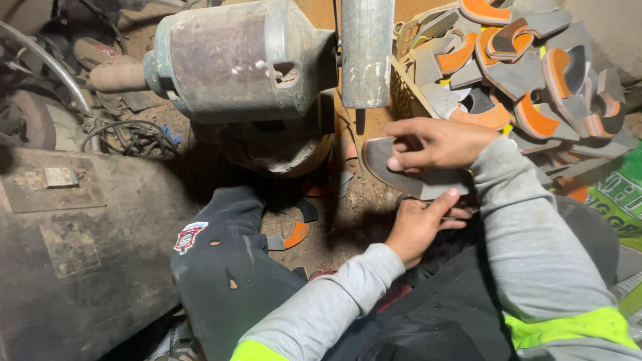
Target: The person sits on the floor and uses a bench grinder to smooth the edges of curved shoe sole pieces. They handle each piece by hand, pressing it against the rotating wheel, then place the finished pieces into a nearby crate.
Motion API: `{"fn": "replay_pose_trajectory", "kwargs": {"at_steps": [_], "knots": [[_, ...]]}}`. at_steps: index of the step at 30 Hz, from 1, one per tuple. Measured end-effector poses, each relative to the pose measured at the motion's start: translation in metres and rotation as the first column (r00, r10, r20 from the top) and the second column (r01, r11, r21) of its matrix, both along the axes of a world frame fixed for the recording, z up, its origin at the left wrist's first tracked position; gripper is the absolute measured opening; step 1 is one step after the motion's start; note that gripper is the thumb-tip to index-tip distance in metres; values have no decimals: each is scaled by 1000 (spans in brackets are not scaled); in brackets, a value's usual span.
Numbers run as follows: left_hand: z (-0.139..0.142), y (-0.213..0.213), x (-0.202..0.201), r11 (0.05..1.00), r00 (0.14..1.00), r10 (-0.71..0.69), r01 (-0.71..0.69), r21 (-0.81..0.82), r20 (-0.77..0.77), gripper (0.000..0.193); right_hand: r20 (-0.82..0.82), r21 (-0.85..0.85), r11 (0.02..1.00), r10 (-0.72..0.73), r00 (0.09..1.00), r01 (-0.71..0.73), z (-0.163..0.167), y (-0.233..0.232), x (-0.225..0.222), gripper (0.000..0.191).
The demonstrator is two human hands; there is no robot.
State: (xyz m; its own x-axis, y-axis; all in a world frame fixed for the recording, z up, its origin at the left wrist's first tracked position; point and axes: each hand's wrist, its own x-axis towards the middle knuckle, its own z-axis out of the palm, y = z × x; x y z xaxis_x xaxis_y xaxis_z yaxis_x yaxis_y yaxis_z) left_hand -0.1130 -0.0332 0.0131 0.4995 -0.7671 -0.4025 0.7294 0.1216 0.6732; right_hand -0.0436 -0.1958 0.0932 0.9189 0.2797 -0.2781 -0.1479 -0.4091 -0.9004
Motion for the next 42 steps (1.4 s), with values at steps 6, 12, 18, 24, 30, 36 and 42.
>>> {"fn": "replay_pose_trajectory", "kwargs": {"at_steps": [6,12,18,24,30,36,42], "knots": [[-16,35,25,780,807,-202,-210,589,555,25,-22,-9,999,37,999,-38,17,-12,-10,40],[-33,41,41,877,664,61,-392,278,745,29,4,-36,999,2,1000,-1,18,-15,-8,38],[-29,35,46,859,709,-38,-337,385,704,25,-66,-15,1000,-14,998,13,16,-15,-11,38],[-42,12,45,875,776,-54,-266,404,628,26,-53,-163,981,-113,992,103,6,-7,-11,49],[-66,-28,41,915,825,190,-346,209,532,19,234,-207,949,-190,954,239,3,16,-11,78],[-75,-45,48,963,813,230,-269,-6,535,11,259,-335,916,-138,956,223,11,16,-8,72],[-85,-53,54,981,933,184,-194,2,309,4,346,-365,908,-75,935,208,4,10,-1,71]]}}
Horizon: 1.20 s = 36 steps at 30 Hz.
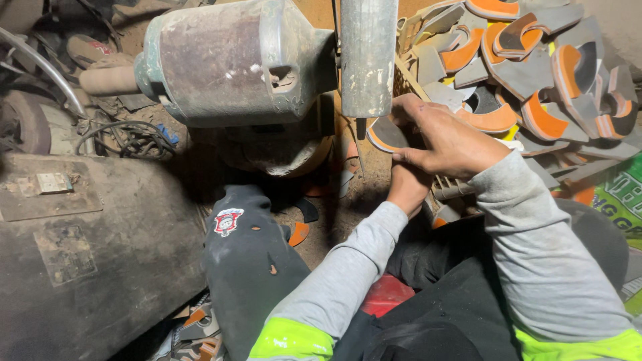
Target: The person sits on the floor and uses a bench grinder to smooth the edges of curved shoe sole pieces. They handle each piece by hand, pressing it against the rotating wheel, then place the finished pieces into a nearby crate.
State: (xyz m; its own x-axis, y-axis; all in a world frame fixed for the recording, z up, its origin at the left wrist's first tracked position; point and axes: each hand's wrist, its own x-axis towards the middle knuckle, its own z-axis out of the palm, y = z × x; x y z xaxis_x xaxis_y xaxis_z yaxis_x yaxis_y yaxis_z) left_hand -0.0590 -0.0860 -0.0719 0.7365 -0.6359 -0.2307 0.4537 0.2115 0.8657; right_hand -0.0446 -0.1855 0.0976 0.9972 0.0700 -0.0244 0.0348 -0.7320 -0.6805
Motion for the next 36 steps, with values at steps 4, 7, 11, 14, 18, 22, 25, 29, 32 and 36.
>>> {"fn": "replay_pose_trajectory", "kwargs": {"at_steps": [4,7,11,14,18,22,25,29,32,36], "knots": [[-5,-10,4,1000,997,18,-19,-22,-74,8,-37,-135,991,-8,999,3,-1,-3,2,71],[-5,-16,5,999,992,7,-11,-32,-125,13,-9,-113,994,1,1000,-2,3,-7,3,69],[1,-20,9,998,969,7,-24,-66,-245,15,57,-65,998,20,998,-16,6,-8,8,70],[9,-18,14,995,968,-15,-10,-96,-252,16,37,-71,997,-11,999,13,5,-7,10,68],[26,-10,17,987,988,-14,-11,-162,-154,20,7,-28,995,-93,996,93,1,-2,14,68],[36,2,21,999,999,-36,36,10,-25,22,-61,75,983,-166,984,170,1,0,11,68],[36,9,17,986,975,-31,-6,164,221,23,-142,180,975,-107,984,132,3,-3,6,65],[32,8,13,985,949,-46,-10,175,311,21,-92,177,984,-3,996,19,7,-7,-2,69],[34,7,9,990,979,21,-49,135,203,21,-108,142,990,0,994,16,9,-10,-5,69],[38,3,11,981,972,20,-65,182,235,18,-88,135,991,3,996,9,9,-12,-3,69]]}}
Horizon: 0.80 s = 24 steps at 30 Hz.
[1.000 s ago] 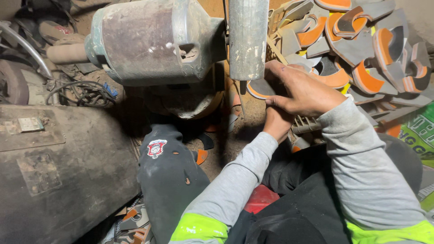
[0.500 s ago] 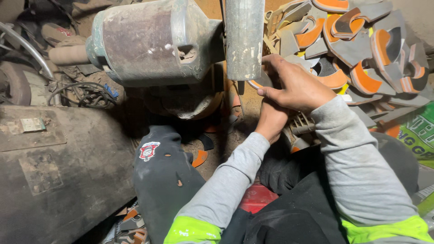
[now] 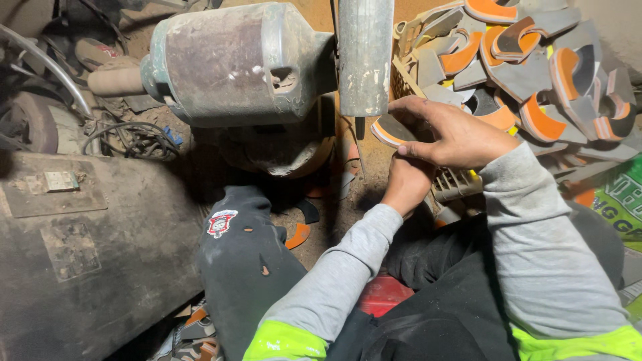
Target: The person sits on the floor and uses a bench grinder to smooth the edges of curved shoe sole pieces. They handle each piece by hand, pressing it against the rotating wheel, then place the finished pieces into a nearby crate.
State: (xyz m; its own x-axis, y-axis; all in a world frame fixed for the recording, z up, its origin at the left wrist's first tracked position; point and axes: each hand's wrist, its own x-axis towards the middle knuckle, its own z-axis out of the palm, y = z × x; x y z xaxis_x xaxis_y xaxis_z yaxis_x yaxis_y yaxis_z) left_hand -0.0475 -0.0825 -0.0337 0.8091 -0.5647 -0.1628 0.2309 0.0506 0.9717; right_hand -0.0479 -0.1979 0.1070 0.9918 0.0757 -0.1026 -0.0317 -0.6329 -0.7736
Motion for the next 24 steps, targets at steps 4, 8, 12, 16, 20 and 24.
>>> {"fn": "replay_pose_trajectory", "kwargs": {"at_steps": [4,8,12,16,20,24], "knots": [[-2,2,5,997,999,-34,32,72,25,18,15,-28,1000,-8,1000,8,-3,1,6,71],[-5,4,7,991,995,-97,93,100,35,19,-67,-27,999,-47,997,46,-6,4,9,70],[-2,2,8,980,990,-114,98,172,81,22,-25,-20,999,-39,999,38,-8,5,12,70],[0,4,7,995,997,-81,82,52,-7,22,64,-39,999,-15,998,17,-10,6,15,69],[-6,10,6,995,990,-60,49,-91,-125,23,80,-66,997,-40,996,45,-10,13,21,61],[-16,18,4,1000,1000,-23,23,9,-21,26,48,-29,994,-100,994,102,-9,19,25,53]]}}
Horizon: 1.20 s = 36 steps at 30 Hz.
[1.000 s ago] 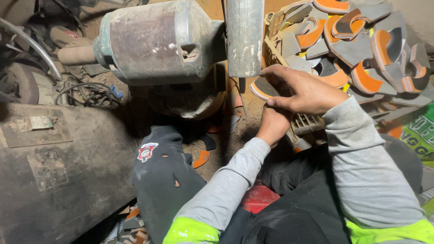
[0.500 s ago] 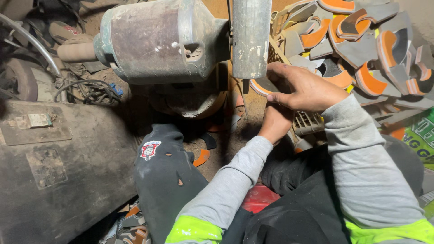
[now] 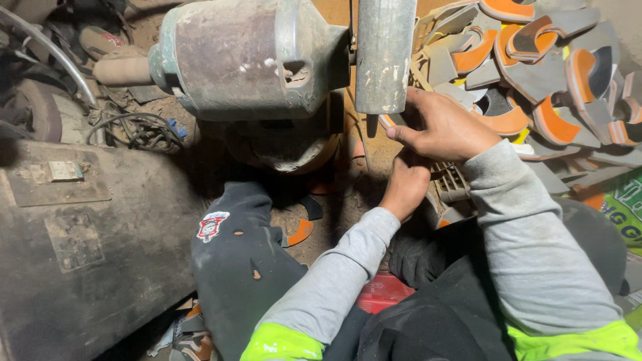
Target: The person sits on the floor and uses a bench grinder to smooth the edges of curved shoe sole pieces. They handle each piece by hand, pressing it against the rotating wheel, then place the finished pieces into a nearby crate.
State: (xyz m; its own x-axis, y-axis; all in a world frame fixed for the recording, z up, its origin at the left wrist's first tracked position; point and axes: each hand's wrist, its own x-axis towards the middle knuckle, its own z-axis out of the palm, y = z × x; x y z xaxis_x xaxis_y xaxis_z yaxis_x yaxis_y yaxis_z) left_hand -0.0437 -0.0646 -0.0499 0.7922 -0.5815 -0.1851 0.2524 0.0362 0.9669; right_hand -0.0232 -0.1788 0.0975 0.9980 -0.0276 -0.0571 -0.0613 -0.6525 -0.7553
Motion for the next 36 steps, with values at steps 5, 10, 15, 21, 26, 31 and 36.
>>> {"fn": "replay_pose_trajectory", "kwargs": {"at_steps": [5,10,15,21,26,31,36], "knots": [[5,12,-5,1000,1000,3,-3,5,18,29,-54,18,995,-99,994,100,-8,2,7,41],[23,22,2,994,992,87,-93,65,89,22,93,74,994,-90,992,83,-18,-3,10,43],[30,30,8,999,999,35,-35,-14,4,19,166,0,991,-132,977,134,-26,-5,21,40],[30,29,19,988,964,5,-46,-149,-265,17,-116,108,934,-327,938,339,-25,-5,30,25],[33,30,30,982,982,-24,-12,-186,-188,18,-98,144,917,-361,927,372,-31,-12,40,25],[38,26,39,977,957,-50,-13,-214,-285,17,49,54,924,-382,923,379,-43,-19,49,34],[35,33,33,934,906,-141,-11,-356,-399,14,-23,1,909,-416,909,416,-38,-12,43,34]]}}
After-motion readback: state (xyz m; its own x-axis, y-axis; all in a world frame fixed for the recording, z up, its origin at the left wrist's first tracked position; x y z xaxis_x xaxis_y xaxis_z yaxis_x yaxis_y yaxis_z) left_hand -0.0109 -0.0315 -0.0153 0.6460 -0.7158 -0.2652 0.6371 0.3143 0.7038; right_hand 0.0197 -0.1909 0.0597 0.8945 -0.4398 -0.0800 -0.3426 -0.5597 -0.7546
